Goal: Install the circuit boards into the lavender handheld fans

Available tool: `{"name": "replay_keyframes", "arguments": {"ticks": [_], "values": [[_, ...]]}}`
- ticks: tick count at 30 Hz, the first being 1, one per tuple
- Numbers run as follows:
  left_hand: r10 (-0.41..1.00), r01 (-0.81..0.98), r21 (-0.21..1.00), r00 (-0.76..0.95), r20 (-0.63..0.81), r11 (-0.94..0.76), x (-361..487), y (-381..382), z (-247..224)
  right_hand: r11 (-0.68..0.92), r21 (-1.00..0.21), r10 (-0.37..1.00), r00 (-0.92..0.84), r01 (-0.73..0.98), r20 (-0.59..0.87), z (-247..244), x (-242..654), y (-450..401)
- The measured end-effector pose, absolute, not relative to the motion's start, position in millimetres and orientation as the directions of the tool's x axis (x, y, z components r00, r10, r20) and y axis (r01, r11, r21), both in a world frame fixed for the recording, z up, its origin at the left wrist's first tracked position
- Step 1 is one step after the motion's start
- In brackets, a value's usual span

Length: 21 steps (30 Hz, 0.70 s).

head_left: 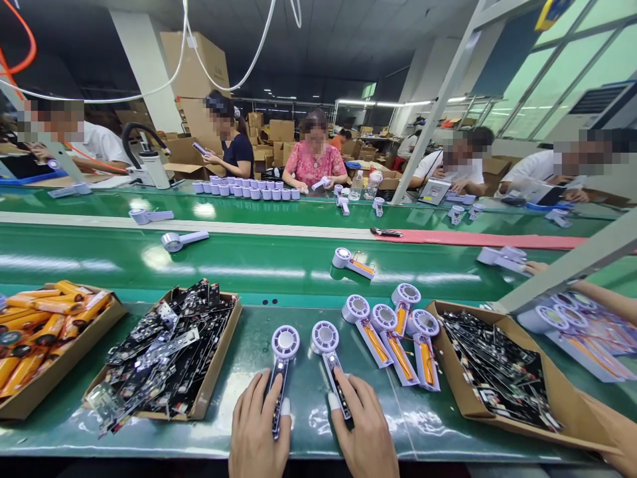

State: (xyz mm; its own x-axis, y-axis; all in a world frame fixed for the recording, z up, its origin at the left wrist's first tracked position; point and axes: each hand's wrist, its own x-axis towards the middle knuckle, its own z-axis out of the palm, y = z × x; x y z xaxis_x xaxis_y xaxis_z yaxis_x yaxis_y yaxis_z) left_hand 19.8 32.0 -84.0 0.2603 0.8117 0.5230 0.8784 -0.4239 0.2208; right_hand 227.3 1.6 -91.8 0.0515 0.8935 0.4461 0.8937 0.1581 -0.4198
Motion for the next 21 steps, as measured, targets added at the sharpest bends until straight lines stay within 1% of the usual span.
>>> {"name": "replay_keyframes", "arguments": {"ticks": [10,21], "values": [[0.806,0.883,0.193,0.276,0.524,-0.428,19.5,31.5,-82.5,0.153,-0.436,0.899,0.058,0.887,0.433,-91.9,227.0,2.0],[0.816,0.879,0.216,0.267,0.513,-0.424,19.7,30.3,-82.3,0.135,-0.454,0.908,0.074,0.881,0.413,-90.6,226.3,1.2]]}}
